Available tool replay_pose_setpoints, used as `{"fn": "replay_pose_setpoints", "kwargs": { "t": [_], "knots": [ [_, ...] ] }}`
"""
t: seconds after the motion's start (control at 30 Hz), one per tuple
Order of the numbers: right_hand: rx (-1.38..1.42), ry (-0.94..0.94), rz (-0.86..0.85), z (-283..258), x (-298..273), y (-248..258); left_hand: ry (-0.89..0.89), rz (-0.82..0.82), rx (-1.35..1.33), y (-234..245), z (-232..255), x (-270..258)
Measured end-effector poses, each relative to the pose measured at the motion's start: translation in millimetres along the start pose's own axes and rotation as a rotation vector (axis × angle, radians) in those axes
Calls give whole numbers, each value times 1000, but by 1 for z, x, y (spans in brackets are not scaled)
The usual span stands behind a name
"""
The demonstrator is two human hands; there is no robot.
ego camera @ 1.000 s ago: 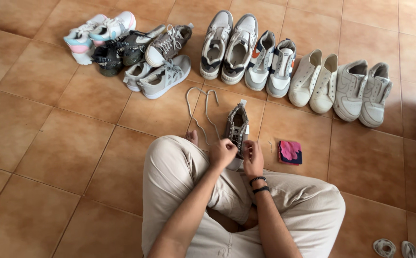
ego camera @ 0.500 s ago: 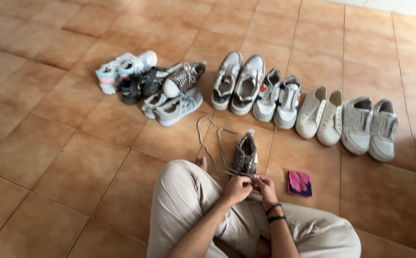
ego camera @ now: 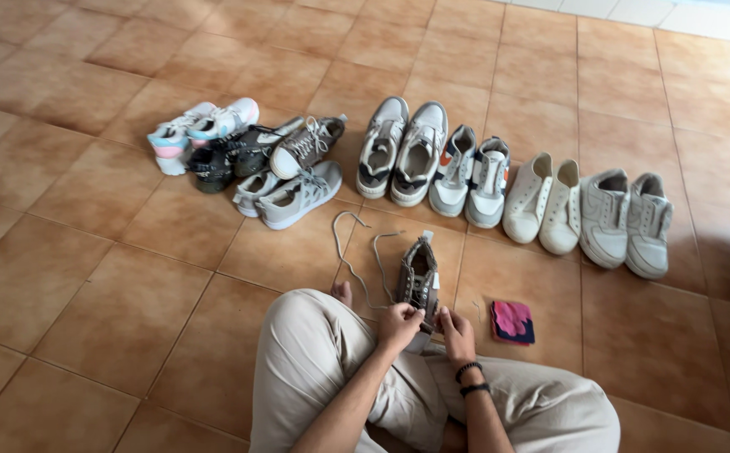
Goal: The person sits on the floor and removes the laces from a single grey sneaker. They then re-lace the same sneaker by threading the laces through the eyelets and tying them off.
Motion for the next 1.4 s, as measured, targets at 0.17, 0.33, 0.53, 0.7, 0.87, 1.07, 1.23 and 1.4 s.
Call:
{"fn": "replay_pose_setpoints", "kwargs": {
  "t": [0.17,0.33,0.53,0.7,0.87,1.07,1.23,1.4],
  "knots": [
    [281,-264,-219,13,-4,-17,-380,-176,429,-13,70,-49],
    [277,-204,-150,0,-6,-4,-75,-300,263,-18,43,-38],
    [254,-104,-501,-29,-26,1,327,-230,-160,-23,-27,-13],
    [162,-208,-485,-17,-21,19,76,-131,30,-9,9,-15],
    [224,-371,-286,7,-14,24,-519,-290,363,-21,103,-75],
    [262,-151,-412,-19,-21,0,-408,-546,587,-49,80,-86],
    [370,-42,-420,-56,-29,30,124,-436,-57,-43,8,-40],
    [187,-231,-806,-52,-60,1,328,-397,-198,-48,-36,-30]
  ]
}}
Point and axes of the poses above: each hand's wrist, its own x-axis towards the middle knuckle, its own y-axis out of the back of the hand, z = x × y, the point moved 9 cm from there along x, towards the middle knuckle, and after that the axes turned 6 degrees about x, right-handed, at the moved point
